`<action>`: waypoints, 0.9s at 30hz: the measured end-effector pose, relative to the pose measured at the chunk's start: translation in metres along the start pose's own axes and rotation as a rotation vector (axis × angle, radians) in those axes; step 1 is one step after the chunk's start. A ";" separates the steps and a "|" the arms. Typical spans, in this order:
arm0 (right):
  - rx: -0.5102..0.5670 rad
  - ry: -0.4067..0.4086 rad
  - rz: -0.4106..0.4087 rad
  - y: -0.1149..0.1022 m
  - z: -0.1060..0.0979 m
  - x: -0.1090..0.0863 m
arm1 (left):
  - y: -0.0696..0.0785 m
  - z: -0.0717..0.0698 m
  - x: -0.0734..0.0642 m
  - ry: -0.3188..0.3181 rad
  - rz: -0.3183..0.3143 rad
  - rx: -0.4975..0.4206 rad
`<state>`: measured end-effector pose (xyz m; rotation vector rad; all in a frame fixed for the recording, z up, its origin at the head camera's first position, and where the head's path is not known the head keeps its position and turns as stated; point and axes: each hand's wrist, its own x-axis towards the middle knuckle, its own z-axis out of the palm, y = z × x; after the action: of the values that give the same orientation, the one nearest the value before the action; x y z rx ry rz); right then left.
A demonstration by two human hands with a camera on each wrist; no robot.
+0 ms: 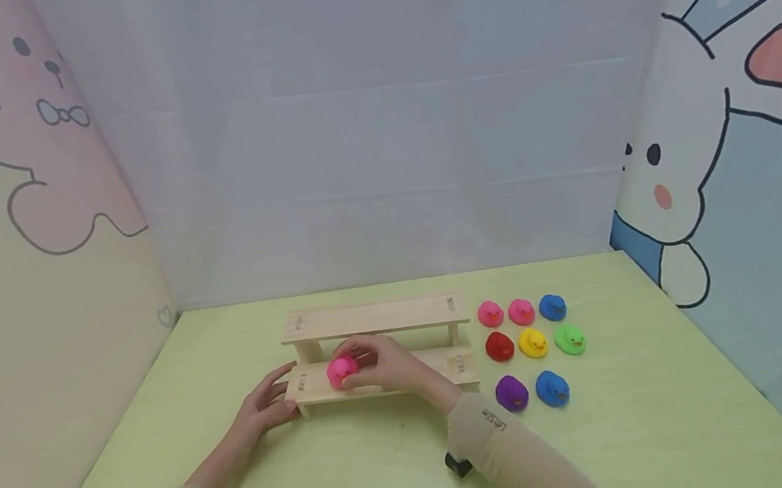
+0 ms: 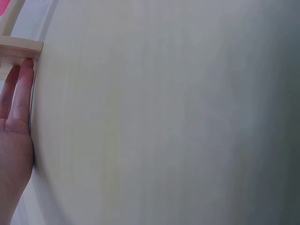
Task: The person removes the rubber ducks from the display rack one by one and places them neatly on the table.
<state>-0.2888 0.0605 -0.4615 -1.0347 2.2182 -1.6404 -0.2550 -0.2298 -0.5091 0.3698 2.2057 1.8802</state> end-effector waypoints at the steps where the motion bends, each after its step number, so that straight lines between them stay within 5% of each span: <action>1: 0.000 0.000 0.001 0.000 0.000 0.000 | 0.000 0.000 0.000 0.001 0.001 0.000; 27: 0.022 0.015 0.020 0.001 -0.001 0.000 | 0.001 0.001 0.000 0.007 -0.004 -0.002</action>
<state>-0.2897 0.0613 -0.4619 -0.9953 2.2072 -1.6661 -0.2551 -0.2287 -0.5085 0.3590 2.2069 1.8847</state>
